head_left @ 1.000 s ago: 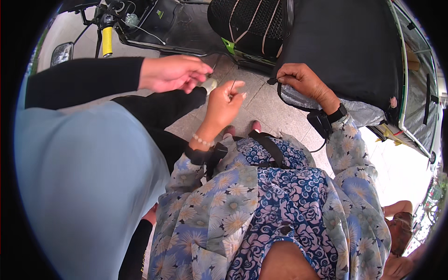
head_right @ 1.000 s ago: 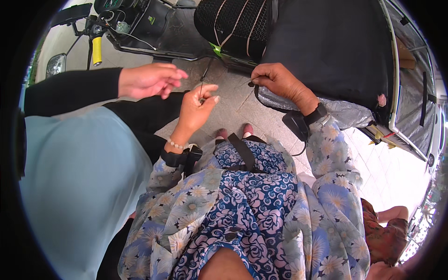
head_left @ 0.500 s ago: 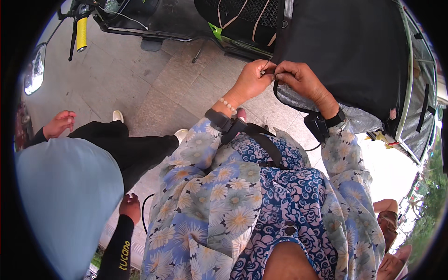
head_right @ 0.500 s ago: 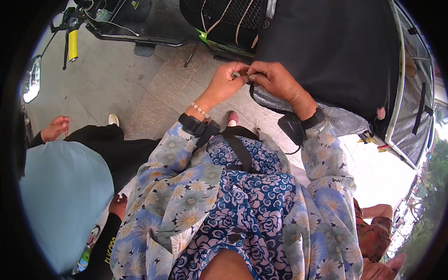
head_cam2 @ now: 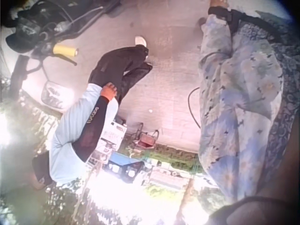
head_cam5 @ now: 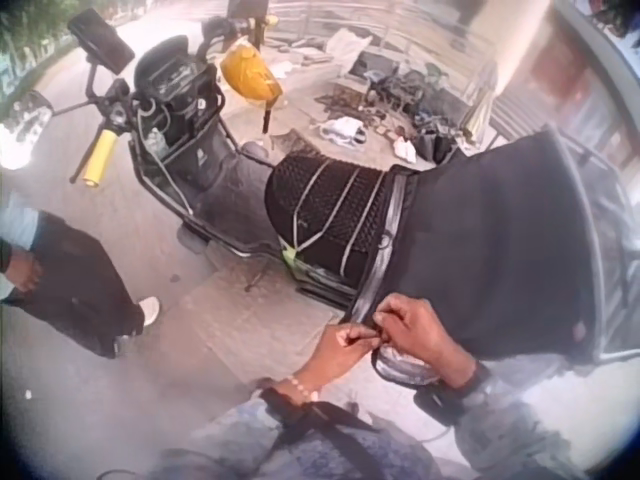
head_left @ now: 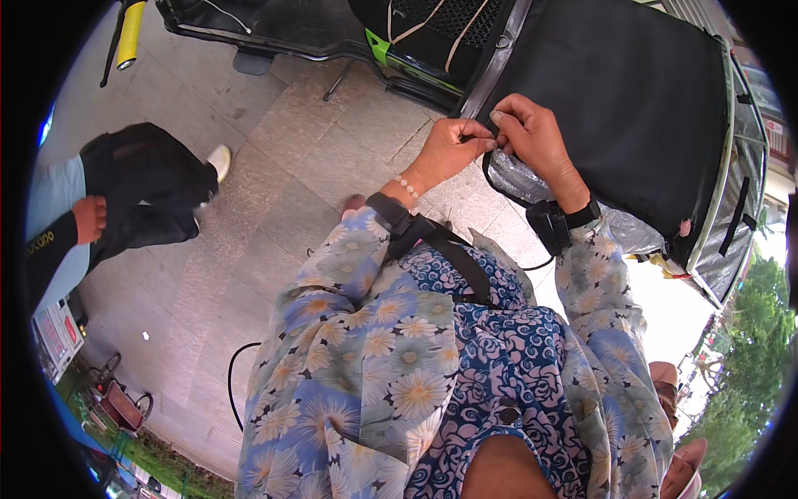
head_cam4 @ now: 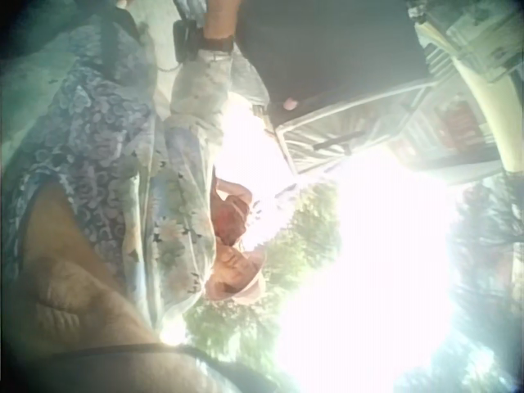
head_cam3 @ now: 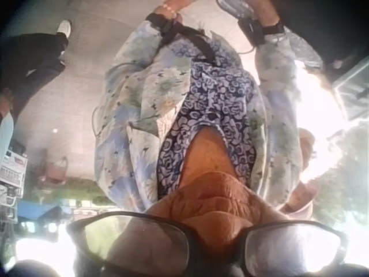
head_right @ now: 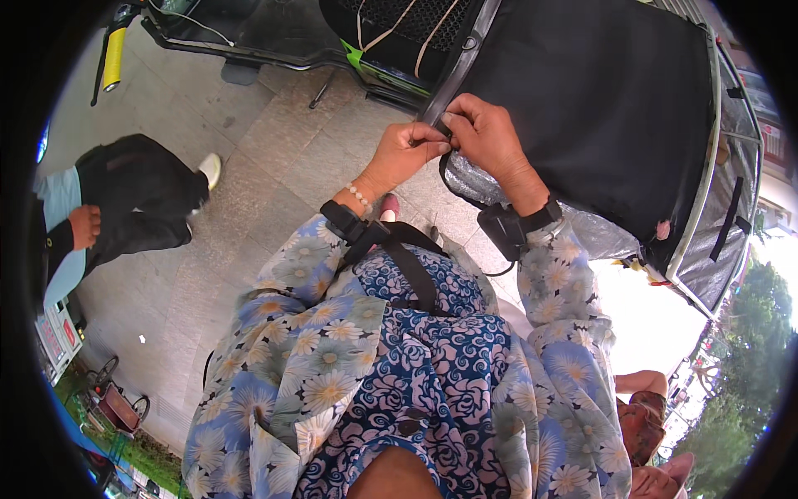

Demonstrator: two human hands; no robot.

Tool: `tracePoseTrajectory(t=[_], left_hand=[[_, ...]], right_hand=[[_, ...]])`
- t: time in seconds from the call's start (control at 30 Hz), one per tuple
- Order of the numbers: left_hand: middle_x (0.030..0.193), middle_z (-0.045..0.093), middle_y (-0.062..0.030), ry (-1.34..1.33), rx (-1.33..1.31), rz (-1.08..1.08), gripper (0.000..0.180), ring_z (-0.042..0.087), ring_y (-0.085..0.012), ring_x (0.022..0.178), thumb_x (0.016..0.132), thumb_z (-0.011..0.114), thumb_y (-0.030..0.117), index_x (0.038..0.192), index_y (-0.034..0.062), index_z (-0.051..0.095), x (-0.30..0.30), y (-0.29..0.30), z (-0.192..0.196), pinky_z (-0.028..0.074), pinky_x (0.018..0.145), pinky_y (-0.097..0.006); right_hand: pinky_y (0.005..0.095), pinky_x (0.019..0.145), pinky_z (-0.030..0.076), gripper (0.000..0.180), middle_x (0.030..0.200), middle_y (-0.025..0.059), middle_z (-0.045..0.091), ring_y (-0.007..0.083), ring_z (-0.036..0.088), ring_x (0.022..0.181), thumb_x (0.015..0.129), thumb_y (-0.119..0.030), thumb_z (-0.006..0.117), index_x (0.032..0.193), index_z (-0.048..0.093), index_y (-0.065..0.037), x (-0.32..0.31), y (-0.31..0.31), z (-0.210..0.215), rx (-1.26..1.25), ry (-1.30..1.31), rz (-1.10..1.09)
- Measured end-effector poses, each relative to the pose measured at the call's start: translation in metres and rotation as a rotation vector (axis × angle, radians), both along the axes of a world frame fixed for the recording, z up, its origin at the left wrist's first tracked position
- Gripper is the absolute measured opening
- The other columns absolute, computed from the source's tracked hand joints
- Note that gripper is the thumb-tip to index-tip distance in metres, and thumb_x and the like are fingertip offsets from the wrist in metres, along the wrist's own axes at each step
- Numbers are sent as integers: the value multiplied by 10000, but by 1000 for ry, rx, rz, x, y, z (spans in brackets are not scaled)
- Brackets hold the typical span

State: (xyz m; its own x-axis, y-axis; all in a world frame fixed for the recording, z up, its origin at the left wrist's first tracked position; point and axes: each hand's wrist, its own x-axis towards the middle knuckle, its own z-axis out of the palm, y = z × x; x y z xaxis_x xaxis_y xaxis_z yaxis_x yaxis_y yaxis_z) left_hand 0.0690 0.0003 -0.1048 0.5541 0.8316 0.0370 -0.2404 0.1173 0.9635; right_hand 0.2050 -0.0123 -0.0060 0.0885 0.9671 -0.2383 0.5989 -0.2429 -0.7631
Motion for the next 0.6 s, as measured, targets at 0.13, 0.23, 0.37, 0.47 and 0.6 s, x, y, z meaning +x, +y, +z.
tracePoseTrajectory(t=[0.13, 0.23, 0.37, 0.47, 0.6], left_hand=[[788, 642, -35, 67, -30, -58, 149, 566, -64, 718, 757, 669, 25, 901, -10, 651, 1, -2, 3, 460, 651, -207], [790, 637, -28, 57, -63, -100, 146, 563, -59, 713, 755, 660, 7, 898, -9, 646, 3, -4, 3, 461, 648, -202], [793, 637, -21, -86, -137, -80, 145, 566, -65, 723, 754, 650, -8, 899, 0, 647, 6, -1, 7, 465, 653, -207], [775, 642, -23, -94, -89, -23, 117, 573, -64, 721, 742, 655, -10, 858, -1, 650, 9, 0, 15, 466, 650, -209], [757, 650, -41, -98, -42, 87, 87, 577, -57, 712, 728, 664, -4, 812, -15, 646, 13, -1, 10, 465, 639, -211]], right_hand=[[229, 480, 447, 98, 640, 37, 592, 65, 549, 527, 813, -91, 560, 825, 575, 6, 1, 3, -1, -58, 19, 44], [215, 466, 440, 92, 639, 27, 587, 56, 544, 531, 815, -82, 556, 819, 577, 7, 1, 4, -1, -22, -22, 89], [190, 453, 431, 81, 630, 14, 575, 50, 528, 518, 815, -75, 563, 812, 586, 3, 3, 5, 4, -102, 137, 43], [186, 438, 424, 85, 622, 14, 571, 49, 523, 509, 818, -80, 569, 813, 584, 4, 3, 6, 7, -96, 182, 19], [183, 410, 405, 102, 622, 24, 577, 50, 529, 504, 816, -96, 587, 815, 576, 5, 2, 10, 13, -98, 224, -24]])
